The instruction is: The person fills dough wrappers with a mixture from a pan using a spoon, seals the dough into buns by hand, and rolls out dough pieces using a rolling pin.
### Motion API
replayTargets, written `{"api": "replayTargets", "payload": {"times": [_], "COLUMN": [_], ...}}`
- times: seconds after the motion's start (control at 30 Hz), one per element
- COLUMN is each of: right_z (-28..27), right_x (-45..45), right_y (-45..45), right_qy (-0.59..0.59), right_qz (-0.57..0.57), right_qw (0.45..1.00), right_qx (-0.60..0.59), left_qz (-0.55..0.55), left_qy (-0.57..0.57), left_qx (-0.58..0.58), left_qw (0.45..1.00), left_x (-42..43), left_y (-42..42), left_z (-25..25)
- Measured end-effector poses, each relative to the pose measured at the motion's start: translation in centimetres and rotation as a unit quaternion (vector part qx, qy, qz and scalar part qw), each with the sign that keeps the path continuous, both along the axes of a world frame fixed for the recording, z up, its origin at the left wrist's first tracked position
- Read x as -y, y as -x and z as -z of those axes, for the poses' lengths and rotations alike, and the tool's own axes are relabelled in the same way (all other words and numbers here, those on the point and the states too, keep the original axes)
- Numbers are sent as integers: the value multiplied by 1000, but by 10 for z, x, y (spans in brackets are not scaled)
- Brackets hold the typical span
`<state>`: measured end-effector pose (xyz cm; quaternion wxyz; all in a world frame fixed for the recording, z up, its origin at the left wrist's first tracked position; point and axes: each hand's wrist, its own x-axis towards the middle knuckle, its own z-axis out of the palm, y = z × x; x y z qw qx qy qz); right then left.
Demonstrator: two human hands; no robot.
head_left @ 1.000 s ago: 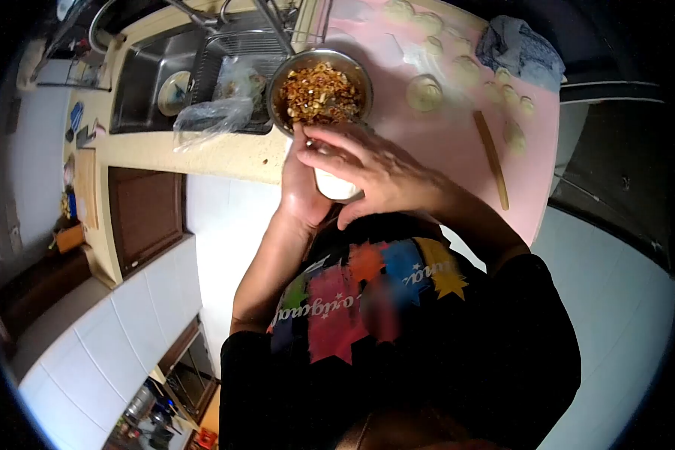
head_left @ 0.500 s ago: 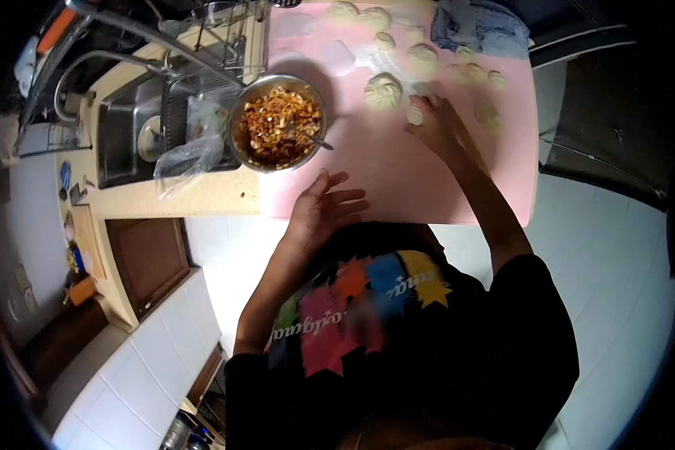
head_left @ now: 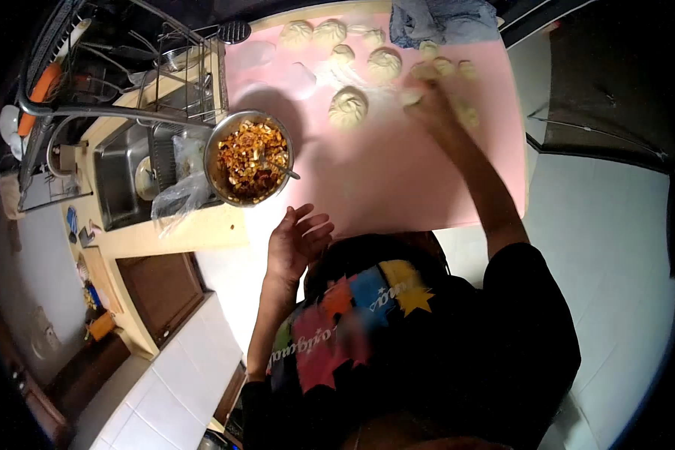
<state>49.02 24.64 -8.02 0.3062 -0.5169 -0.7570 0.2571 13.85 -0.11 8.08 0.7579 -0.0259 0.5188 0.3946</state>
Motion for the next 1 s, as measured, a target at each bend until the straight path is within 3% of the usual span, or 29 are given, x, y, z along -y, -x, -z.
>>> {"api": "replayTargets", "payload": {"times": [0.03,0.07,0.13,0.2,0.3,0.33,0.4,0.43,0.5,0.53,0.6,0.73,0.8,0.83,0.9,0.93,1.0], "right_z": [-3,-28,0,-60,-26,-37,-56,-45,-29,-28,-30,-46,-46,-45,-46,-63,-114], "right_x": [-6,-14,-37,-28,-35,-28,-16,-16,-14,-10,13,32,29,30,41,55,95], "right_y": [-19,-41,-129,-108,-143,-136,-119,-126,-130,-125,-107,-90,-93,-91,-89,-74,-17], "right_qy": [-53,-156,84,160,211,214,47,48,-20,-20,-47,30,116,109,6,2,93], "right_qz": [37,91,226,345,306,308,364,365,98,98,-77,-32,88,87,126,125,52], "right_qw": [998,979,970,869,863,861,860,860,972,972,949,941,936,937,976,976,982], "right_qx": [-23,98,28,317,341,343,354,354,212,211,302,337,321,320,175,177,-159], "left_qz": [-2,-6,-8,-12,-7,-5,-7,-11,-14,-18,-14,-1,-10,-17,-11,-2,19], "left_qy": [-1,1,2,5,2,0,5,7,7,7,7,-8,-14,-16,-29,-37,-58], "left_qx": [-11,-15,-35,-31,-24,-24,-31,-40,-41,-40,-40,-44,-43,-41,-38,-34,-27], "left_qw": [1000,1000,999,999,1000,1000,999,999,999,999,999,999,999,999,999,999,998], "left_x": [1,1,0,0,-5,-6,-7,-8,-8,-9,-8,-5,1,4,11,15,16], "left_y": [-1,-3,-10,-15,-25,-28,-30,-31,-30,-30,-31,-30,-30,-30,-31,-32,-43], "left_z": [-2,-2,1,5,5,4,4,3,5,6,4,1,-1,-2,4,9,13]}}
